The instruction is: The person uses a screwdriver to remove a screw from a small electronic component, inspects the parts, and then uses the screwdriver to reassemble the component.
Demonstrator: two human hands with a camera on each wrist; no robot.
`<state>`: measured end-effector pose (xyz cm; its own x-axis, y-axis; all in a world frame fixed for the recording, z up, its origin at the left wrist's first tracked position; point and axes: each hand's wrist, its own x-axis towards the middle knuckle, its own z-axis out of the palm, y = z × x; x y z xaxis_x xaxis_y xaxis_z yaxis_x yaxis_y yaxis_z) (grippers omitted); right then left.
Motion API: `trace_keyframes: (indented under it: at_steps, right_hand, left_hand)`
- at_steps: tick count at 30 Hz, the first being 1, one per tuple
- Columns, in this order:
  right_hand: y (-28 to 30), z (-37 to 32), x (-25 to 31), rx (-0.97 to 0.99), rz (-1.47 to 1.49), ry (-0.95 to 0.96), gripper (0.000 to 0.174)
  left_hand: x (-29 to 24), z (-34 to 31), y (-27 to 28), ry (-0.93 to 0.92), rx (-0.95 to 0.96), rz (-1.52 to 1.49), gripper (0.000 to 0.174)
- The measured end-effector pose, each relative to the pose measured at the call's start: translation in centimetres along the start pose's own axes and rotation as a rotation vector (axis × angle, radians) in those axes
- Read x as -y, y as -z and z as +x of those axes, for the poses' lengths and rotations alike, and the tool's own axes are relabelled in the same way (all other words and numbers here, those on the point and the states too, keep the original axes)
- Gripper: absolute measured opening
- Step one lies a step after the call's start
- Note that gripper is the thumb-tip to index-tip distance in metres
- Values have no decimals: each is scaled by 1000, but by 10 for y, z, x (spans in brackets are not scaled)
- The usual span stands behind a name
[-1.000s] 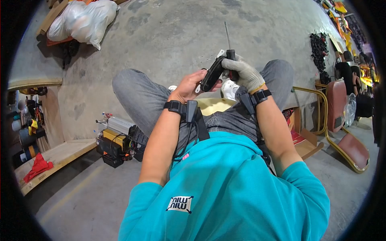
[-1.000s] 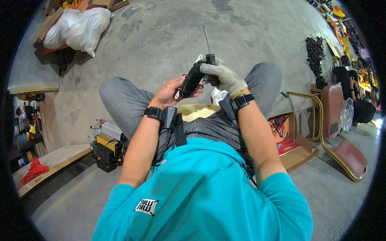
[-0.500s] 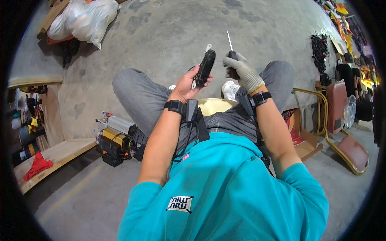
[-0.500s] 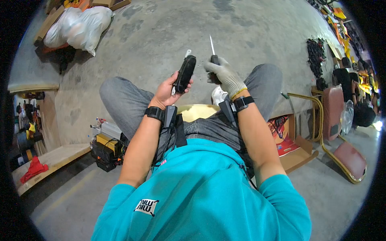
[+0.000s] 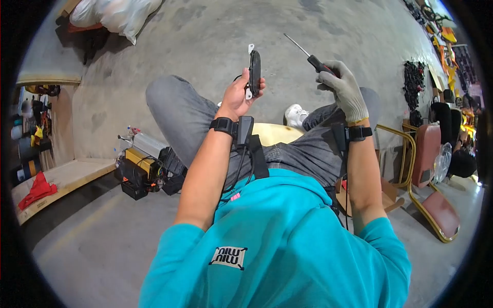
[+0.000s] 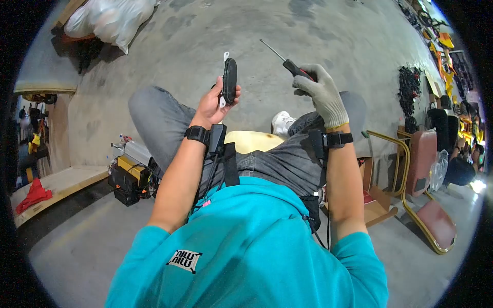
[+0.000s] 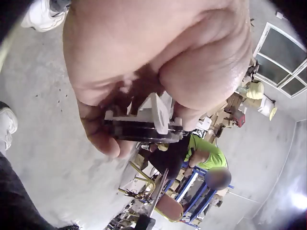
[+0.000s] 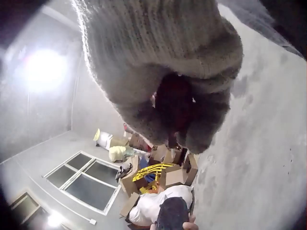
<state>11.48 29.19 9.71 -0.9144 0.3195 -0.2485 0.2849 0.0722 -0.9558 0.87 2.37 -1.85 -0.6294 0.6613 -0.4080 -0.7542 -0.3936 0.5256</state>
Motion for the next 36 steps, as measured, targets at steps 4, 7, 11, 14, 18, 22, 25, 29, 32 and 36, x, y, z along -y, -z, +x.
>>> trace_keyframes:
  at_steps: [4, 7, 11, 14, 18, 22, 25, 29, 32, 36]
  right_hand:
    - [3, -1, -9, -44, 229, -17, 39]
    - [3, -4, -4, -70, 284, -9, 36]
    - [3, 1, -10, -38, 358, -91, 32]
    - [0, 2, -12, -11, 318, -81, 32]
    - [1, 4, -19, 35, 257, -68, 34]
    - [-2, 2, -16, 42, 209, -72, 35]
    - [-2, 2, -16, 43, 192, -82, 35]
    - [-2, 2, -14, 60, 171, -96, 37]
    - [-2, 2, -15, 60, 180, -107, 38]
    - [-4, -1, -11, 52, 189, -126, 38]
  left_hand:
    - [1, 1, 3, -12, -21, 13, 50]
    - [1, 3, 5, -11, 6, -18, 50]
    - [1, 1, 3, -13, 5, -10, 50]
    - [1, -1, 2, -17, 19, 15, 48]
    - [0, 1, 5, -12, 75, 21, 44]
    - [0, 0, 3, -15, 79, 24, 43]
    - [0, -1, 3, -13, 70, 61, 44]
    - [1, 0, 4, -21, 89, 62, 45]
    - [1, 1, 4, -22, 87, 64, 45]
    - [1, 1, 5, -22, 89, 58, 45]
